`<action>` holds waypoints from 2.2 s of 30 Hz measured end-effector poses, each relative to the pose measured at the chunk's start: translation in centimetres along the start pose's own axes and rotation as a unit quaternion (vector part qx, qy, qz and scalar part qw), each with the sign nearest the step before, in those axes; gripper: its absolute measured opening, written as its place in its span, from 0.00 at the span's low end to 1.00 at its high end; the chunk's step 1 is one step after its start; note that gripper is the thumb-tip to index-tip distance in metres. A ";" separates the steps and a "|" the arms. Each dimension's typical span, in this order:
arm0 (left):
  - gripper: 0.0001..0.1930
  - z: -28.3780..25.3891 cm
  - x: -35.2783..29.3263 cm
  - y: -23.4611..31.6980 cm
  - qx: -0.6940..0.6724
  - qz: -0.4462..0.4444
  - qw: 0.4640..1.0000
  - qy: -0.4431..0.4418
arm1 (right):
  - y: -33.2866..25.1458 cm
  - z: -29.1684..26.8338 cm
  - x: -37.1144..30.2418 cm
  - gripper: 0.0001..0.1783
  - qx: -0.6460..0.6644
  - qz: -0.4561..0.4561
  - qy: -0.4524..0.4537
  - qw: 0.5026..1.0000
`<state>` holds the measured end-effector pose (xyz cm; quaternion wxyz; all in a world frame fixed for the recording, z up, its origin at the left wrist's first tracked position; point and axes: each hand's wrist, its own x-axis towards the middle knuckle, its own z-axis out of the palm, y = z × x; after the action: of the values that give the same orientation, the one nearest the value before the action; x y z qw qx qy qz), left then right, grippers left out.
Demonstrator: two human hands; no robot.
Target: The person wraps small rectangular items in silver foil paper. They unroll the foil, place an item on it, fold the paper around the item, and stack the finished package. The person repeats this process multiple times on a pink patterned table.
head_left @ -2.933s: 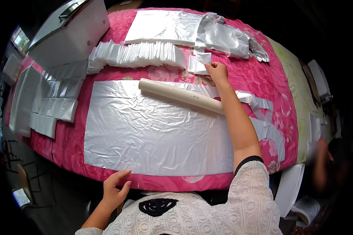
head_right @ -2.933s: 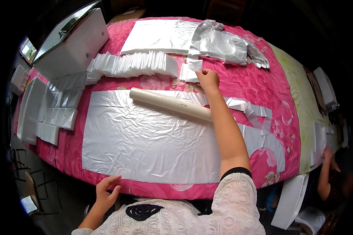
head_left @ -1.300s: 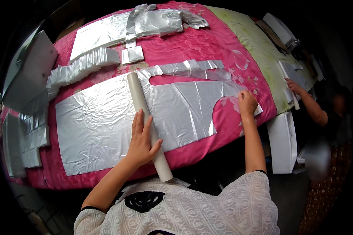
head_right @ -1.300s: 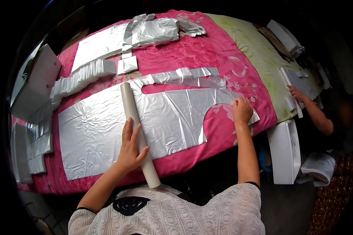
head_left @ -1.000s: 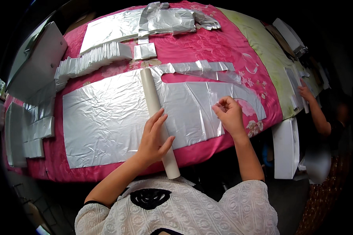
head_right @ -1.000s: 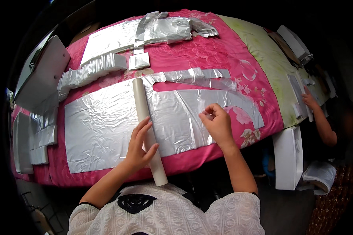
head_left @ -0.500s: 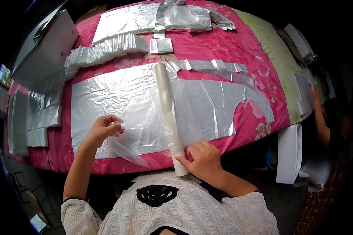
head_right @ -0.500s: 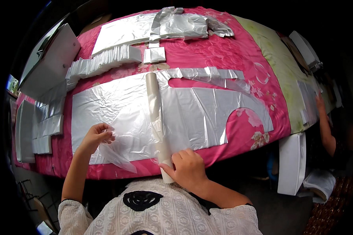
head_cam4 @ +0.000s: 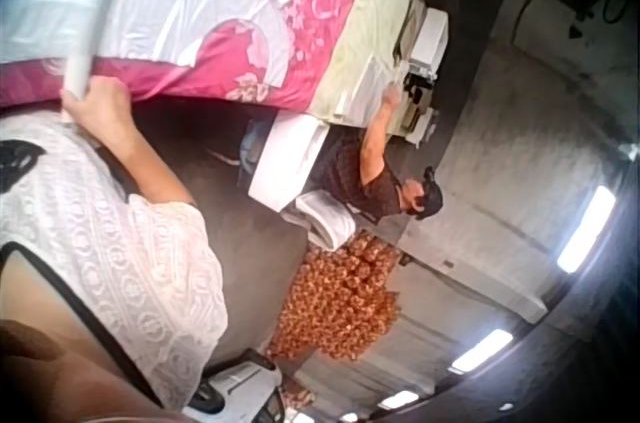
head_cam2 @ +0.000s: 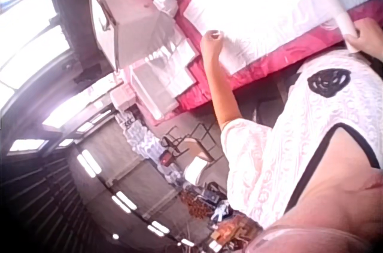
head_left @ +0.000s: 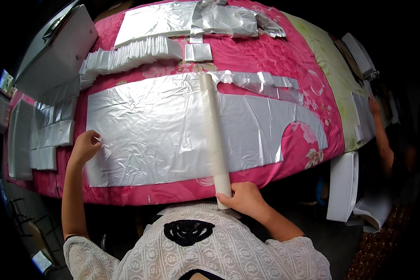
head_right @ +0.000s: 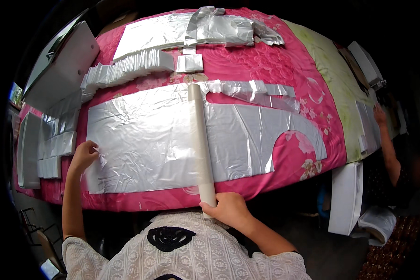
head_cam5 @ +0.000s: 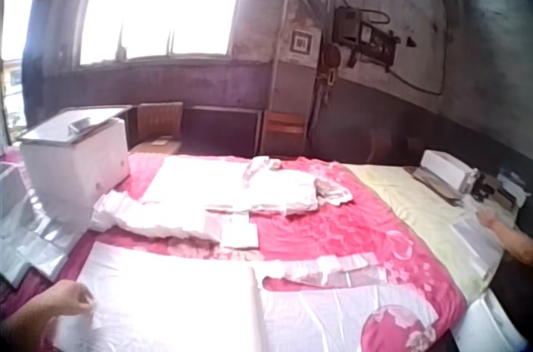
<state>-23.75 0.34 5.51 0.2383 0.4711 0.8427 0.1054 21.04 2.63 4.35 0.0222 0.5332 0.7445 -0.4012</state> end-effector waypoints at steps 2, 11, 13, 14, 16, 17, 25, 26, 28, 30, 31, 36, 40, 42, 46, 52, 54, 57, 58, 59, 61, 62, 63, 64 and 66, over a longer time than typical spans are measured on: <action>0.16 0.5 -0.9 2.9 0.165 0.140 0.962 0.164 | 0.1 -0.2 0.0 0.25 -0.014 0.013 -0.017 1.000; 0.28 14.3 -4.1 18.9 -0.085 0.442 0.887 0.106 | 0.4 -0.3 -0.1 0.27 -0.028 0.004 -0.026 0.999; 0.29 17.1 -3.9 19.1 -0.053 0.424 0.900 0.090 | 0.6 -0.1 -0.1 0.29 -0.028 0.000 -0.029 0.999; 0.30 17.9 -3.8 19.2 -0.038 0.416 0.905 0.082 | 0.5 -0.2 0.0 0.30 -0.031 0.001 -0.034 0.999; 0.31 18.8 -4.0 19.1 0.007 0.408 0.909 0.086 | 0.5 -0.9 0.4 0.32 -0.036 -0.014 -0.066 0.997; 0.32 19.0 -4.0 19.2 0.031 0.404 0.910 0.088 | 0.4 -1.7 1.0 0.33 -0.038 -0.030 -0.092 0.995; 0.33 18.9 -4.0 19.2 0.051 0.412 0.905 0.096 | -2.1 -6.3 14.1 0.33 0.070 -0.058 0.108 0.990; 0.33 19.0 -4.0 19.2 0.058 0.411 0.905 0.094 | -1.5 -6.3 17.1 0.31 0.137 -0.044 0.098 0.985; 0.33 19.1 -3.9 19.1 0.059 0.407 0.907 0.089 | -1.4 -6.5 21.3 0.27 0.315 -0.040 0.068 0.946; 0.33 19.1 -3.9 19.2 0.059 0.405 0.909 0.084 | -2.0 -6.9 23.5 0.23 0.528 -0.058 0.031 0.847; 0.33 19.0 -3.9 19.3 0.057 0.405 0.909 0.080 | -1.8 -7.1 24.8 0.23 0.613 -0.054 0.063 0.786; 0.33 18.9 -4.1 19.2 0.049 0.397 0.913 0.074 | 0.1 -11.2 26.0 0.17 0.835 -0.107 0.186 0.507; 0.32 18.7 -4.3 19.5 0.056 0.403 0.910 0.081 | 5.2 -19.9 24.3 0.20 0.814 -0.193 0.318 0.445; 0.32 18.7 -4.3 19.5 0.061 0.406 0.908 0.090 | 4.1 -22.8 22.1 0.27 0.773 -0.205 0.367 0.475; 0.32 18.8 -4.2 19.4 0.051 0.407 0.907 0.090 | -3.4 -20.7 19.9 0.34 0.604 -0.339 0.293 0.659; 0.34 19.6 -3.6 18.3 0.018 0.444 0.885 0.141 | -16.9 -2.3 20.1 0.45 0.116 -0.350 0.053 0.928; 0.35 19.6 -3.9 19.0 0.006 0.435 0.888 0.152 | -18.4 4.0 21.3 0.47 0.047 -0.400 0.048 0.914; 0.32 21.2 -3.0 18.9 0.083 0.439 0.872 0.202 | -21.1 9.3 21.6 0.48 -0.043 -0.364 -0.048 0.929; 0.31 21.7 -2.8 18.5 0.083 0.437 0.874 0.195 | -21.8 10.8 21.7 0.50 -0.083 -0.391 -0.032 0.916; 0.31 21.8 -2.7 18.6 0.080 0.439 0.876 0.185 | -22.5 11.1 21.7 0.51 -0.075 -0.400 -0.064 0.911; 0.30 21.5 -2.9 18.6 0.072 0.431 0.884 0.167 | -24.4 10.8 19.9 0.53 -0.060 -0.417 -0.133 0.897; 0.30 21.1 -3.1 18.9 0.066 0.426 0.889 0.157 | -25.2 10.5 19.2 0.54 -0.049 -0.469 -0.100 0.876; 0.30 20.9 -3.3 18.9 0.062 0.417 0.895 0.147 | -26.1 10.3 18.6 0.55 -0.037 -0.521 -0.070 0.850; 0.30 21.2 -3.2 18.9 0.062 0.412 0.897 0.150 | -26.9 10.2 18.1 0.56 -0.023 -0.571 -0.039 0.820; 0.30 21.4 -3.0 18.9 0.065 0.410 0.896 0.159 | -28.2 9.9 17.8 0.57 -0.025 -0.602 -0.018 0.798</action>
<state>2.29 6.89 -4.46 0.0055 0.7665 0.6062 0.2119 -13.39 7.20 5.60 -0.1975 -0.0301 0.9245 -0.3246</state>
